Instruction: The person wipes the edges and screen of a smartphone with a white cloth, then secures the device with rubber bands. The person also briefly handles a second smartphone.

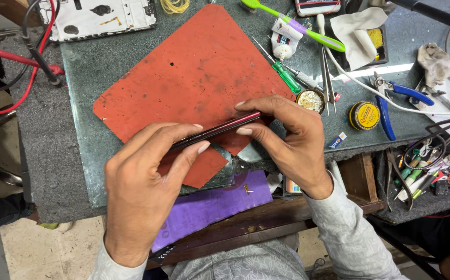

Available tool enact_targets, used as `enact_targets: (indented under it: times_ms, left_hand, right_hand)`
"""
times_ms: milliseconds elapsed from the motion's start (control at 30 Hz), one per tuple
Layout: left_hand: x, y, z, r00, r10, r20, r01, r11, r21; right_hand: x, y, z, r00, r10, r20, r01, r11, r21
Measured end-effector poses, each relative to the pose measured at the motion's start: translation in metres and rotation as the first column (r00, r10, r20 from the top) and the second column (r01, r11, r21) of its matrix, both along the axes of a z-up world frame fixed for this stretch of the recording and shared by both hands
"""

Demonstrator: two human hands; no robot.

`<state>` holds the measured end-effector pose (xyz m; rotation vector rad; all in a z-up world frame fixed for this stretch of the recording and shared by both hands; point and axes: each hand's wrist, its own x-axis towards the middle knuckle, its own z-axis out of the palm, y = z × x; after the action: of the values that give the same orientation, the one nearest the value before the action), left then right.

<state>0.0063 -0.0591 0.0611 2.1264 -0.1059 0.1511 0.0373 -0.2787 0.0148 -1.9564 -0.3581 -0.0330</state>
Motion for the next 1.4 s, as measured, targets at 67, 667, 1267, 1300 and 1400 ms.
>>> enact_targets:
  times_ms: [67,667,1267,1300,1400]
  left_hand:
    - [0.000,0.001,-0.002,1.000,0.001,0.008,-0.001,1.000,-0.022]
    - [-0.002,0.011,-0.011,1.000,0.015,-0.006,-0.015,0.995,-0.096]
    - [-0.011,0.033,-0.029,0.989,-0.015,-0.144,-0.029,0.953,-0.301]
    - [-0.012,0.035,-0.027,0.978,-0.034,-0.207,-0.030,0.954,-0.299]
    - [-0.015,0.039,-0.017,0.956,-0.081,-0.281,-0.001,0.960,-0.281]
  right_hand:
    - [0.001,0.000,-0.001,1.000,-0.003,0.008,0.003,1.000,0.001]
    - [0.002,-0.002,-0.005,1.000,-0.015,0.015,0.015,1.000,0.027]
    - [0.000,-0.008,0.020,0.968,0.229,0.100,-0.211,0.963,-0.167]
    - [0.001,-0.010,0.027,0.947,0.306,0.101,-0.278,0.934,-0.223]
    - [0.002,-0.009,0.042,0.888,0.458,0.047,-0.418,0.844,-0.336]
